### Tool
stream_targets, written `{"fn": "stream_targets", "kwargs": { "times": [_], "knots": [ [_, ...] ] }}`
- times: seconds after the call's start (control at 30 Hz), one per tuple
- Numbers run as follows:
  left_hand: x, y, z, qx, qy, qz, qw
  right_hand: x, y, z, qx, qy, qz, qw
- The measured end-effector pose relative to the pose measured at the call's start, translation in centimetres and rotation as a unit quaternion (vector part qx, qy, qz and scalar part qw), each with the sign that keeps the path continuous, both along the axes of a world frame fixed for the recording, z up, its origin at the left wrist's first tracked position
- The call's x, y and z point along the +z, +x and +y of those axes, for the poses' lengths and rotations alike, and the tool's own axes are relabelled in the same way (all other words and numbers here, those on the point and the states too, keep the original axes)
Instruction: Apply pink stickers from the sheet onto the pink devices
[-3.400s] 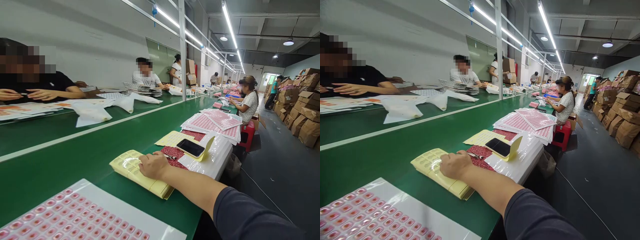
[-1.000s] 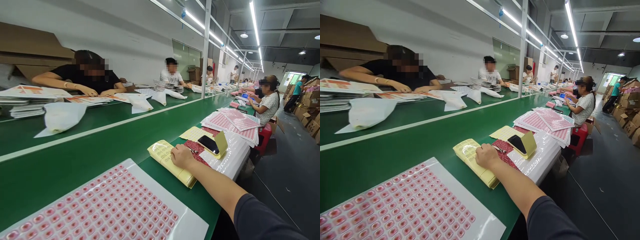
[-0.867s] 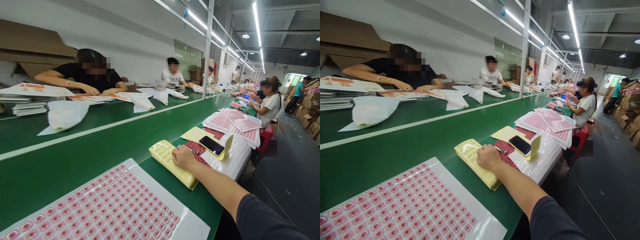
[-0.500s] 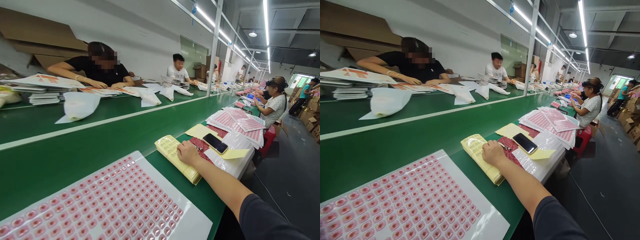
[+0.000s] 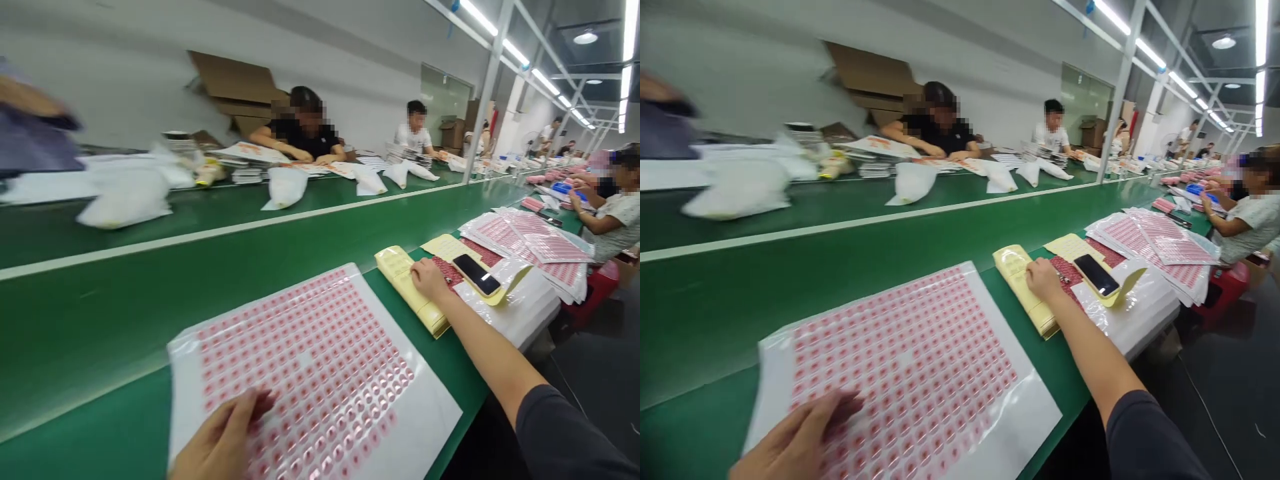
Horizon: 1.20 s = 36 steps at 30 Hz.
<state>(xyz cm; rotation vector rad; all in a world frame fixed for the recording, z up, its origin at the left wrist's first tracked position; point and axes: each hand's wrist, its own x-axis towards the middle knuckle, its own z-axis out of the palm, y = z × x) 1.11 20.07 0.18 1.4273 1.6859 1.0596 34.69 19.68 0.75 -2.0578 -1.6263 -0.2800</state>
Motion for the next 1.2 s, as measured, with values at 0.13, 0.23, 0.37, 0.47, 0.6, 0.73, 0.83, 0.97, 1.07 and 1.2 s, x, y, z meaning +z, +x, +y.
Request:
{"fn": "stream_targets", "kwargs": {
  "times": [0.13,0.23,0.37,0.47,0.6,0.73,0.83,0.97,1.07,1.2],
  "knots": [
    [0.9,0.4,-0.7,-0.023,-0.058,-0.135,0.989,0.3,0.4,-0.6,0.015,0.016,0.066,0.998],
    [0.8,0.5,-1.1,-0.034,-0.041,-0.163,0.985,0.8,-1.3,-0.7,0.039,0.034,0.110,0.993],
    [0.3,0.3,-1.1,-0.048,-0.033,-0.157,0.986,0.0,-6.7,-0.6,0.128,0.034,0.157,0.979],
    [0.1,0.2,-1.0,-0.060,-0.016,-0.148,0.987,-2.0,-10.6,-0.7,0.181,0.004,0.189,0.965],
    [-0.1,-0.4,-0.8,-0.046,0.000,-0.124,0.991,-4.0,-12.2,-1.3,0.225,-0.031,0.218,0.949],
    [-0.1,-2.0,-0.3,0.010,0.032,-0.077,0.996,-4.2,-11.3,-1.4,0.237,-0.046,0.246,0.939],
    [-0.2,-3.5,0.1,0.056,0.037,-0.038,0.997,-4.0,-10.8,-1.3,0.245,-0.053,0.257,0.933],
    [-0.7,-4.6,0.7,0.073,0.043,0.025,0.996,-3.9,-10.6,-1.3,0.253,-0.061,0.265,0.929],
    [-1.2,-4.7,0.8,0.059,0.057,0.065,0.994,-3.9,-10.4,-1.3,0.255,-0.064,0.267,0.927],
    [-1.7,-4.3,0.4,-0.020,0.024,0.169,0.985,-3.8,-10.3,-1.2,0.259,-0.065,0.266,0.926]
  ]
}}
